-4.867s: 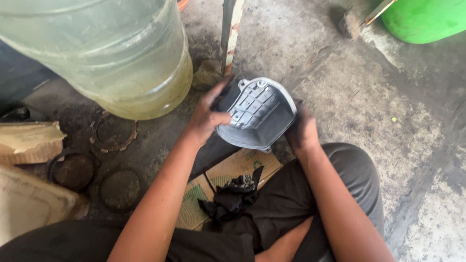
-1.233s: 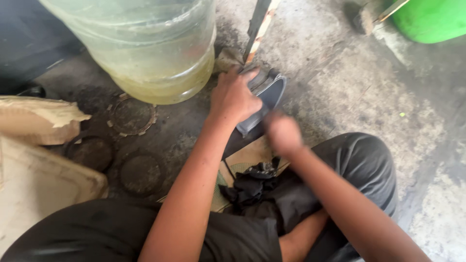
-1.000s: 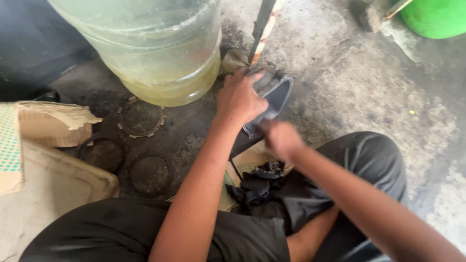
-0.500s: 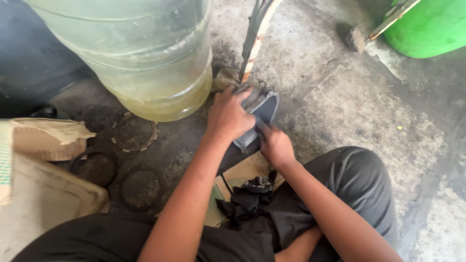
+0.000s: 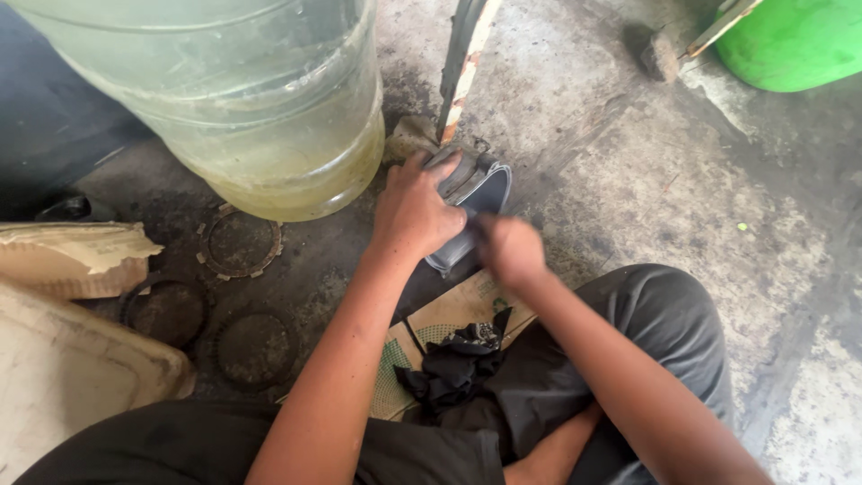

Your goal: The person wipes and scrubs an engine component with a cloth and a small brush while sitting on the floor.

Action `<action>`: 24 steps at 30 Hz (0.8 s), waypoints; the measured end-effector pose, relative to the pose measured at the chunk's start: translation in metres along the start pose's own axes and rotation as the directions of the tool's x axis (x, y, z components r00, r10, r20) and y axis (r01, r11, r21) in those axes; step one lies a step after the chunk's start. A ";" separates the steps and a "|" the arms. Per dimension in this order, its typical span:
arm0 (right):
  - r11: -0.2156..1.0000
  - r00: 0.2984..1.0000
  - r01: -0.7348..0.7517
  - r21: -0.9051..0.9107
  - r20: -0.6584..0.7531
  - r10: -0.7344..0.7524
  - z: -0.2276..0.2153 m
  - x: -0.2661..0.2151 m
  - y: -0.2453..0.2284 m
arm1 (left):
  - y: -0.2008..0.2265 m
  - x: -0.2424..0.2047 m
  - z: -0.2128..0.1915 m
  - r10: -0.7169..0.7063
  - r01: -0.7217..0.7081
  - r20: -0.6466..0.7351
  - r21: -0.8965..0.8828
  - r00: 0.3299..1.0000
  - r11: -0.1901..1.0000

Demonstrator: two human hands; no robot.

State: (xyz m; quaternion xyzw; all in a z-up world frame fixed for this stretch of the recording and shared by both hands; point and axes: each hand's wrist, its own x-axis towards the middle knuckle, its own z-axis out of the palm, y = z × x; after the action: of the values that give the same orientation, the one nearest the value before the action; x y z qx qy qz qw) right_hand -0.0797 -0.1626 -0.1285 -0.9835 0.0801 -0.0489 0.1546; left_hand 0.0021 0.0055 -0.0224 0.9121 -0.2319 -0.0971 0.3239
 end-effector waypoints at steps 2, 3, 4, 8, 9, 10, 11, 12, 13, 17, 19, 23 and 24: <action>0.998 1.000 0.014 -0.063 -0.017 -0.015 0.013 0.000 -0.008 | -0.003 0.000 0.000 0.014 -0.014 -0.022 0.012 1.000 1.000; 0.994 0.999 0.018 -0.105 -0.025 -0.021 0.016 -0.003 -0.006 | -0.002 0.001 0.003 0.026 -0.025 -0.032 0.008 0.999 1.000; 0.995 0.996 0.086 -0.041 -0.019 -0.086 0.021 -0.016 -0.009 | -0.003 -0.001 0.004 0.011 -0.011 -0.024 0.004 1.000 1.000; 0.994 0.992 0.097 -0.057 -0.071 -0.101 0.021 -0.016 0.003 | -0.002 0.008 0.001 0.020 -0.020 -0.039 0.001 0.999 1.000; 0.993 0.996 0.032 -0.117 -0.080 -0.042 0.021 -0.012 0.009 | -0.003 0.004 0.003 0.019 -0.019 -0.040 0.003 0.999 1.000; 0.990 0.996 0.038 -0.138 -0.070 -0.048 0.025 -0.010 0.008 | -0.004 0.002 0.005 0.019 -0.018 -0.042 0.006 0.999 1.000; 0.986 0.997 0.042 -0.161 -0.064 -0.053 0.026 -0.007 0.008 | -0.005 0.002 0.005 0.023 -0.023 -0.044 0.008 0.999 1.000; 0.982 0.997 0.046 -0.184 -0.057 -0.057 0.027 -0.008 0.006 | -0.005 0.001 0.005 0.028 -0.027 -0.047 0.011 0.999 1.000; 0.987 0.989 0.126 -0.102 -0.059 -0.133 0.027 -0.016 0.000 | -0.003 0.001 0.003 0.019 -0.018 -0.047 0.009 0.999 1.000; 0.975 0.978 0.201 -0.089 -0.041 -0.206 0.022 -0.025 -0.001 | 0.002 0.003 -0.003 0.010 -0.010 -0.025 -0.007 1.000 1.000; 0.984 0.989 0.131 -0.118 -0.050 -0.138 0.018 -0.012 0.007 | 0.000 -0.003 -0.004 0.003 -0.003 -0.004 -0.007 1.000 1.000; 0.987 0.985 0.154 -0.035 -0.076 -0.157 0.008 -0.009 0.003 | 0.002 0.002 -0.006 -0.001 0.001 0.012 -0.013 1.000 1.000; 0.980 0.979 0.196 -0.029 -0.057 -0.197 0.008 -0.012 -0.004 | 0.002 0.005 -0.007 -0.004 0.004 0.015 -0.014 1.000 1.000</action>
State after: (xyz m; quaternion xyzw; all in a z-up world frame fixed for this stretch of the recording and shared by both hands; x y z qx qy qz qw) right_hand -0.0900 -0.1540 -0.1355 -0.9864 -0.0122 -0.0925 0.1353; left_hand 0.0076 0.0056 -0.0155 0.9096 -0.2317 -0.1060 0.3283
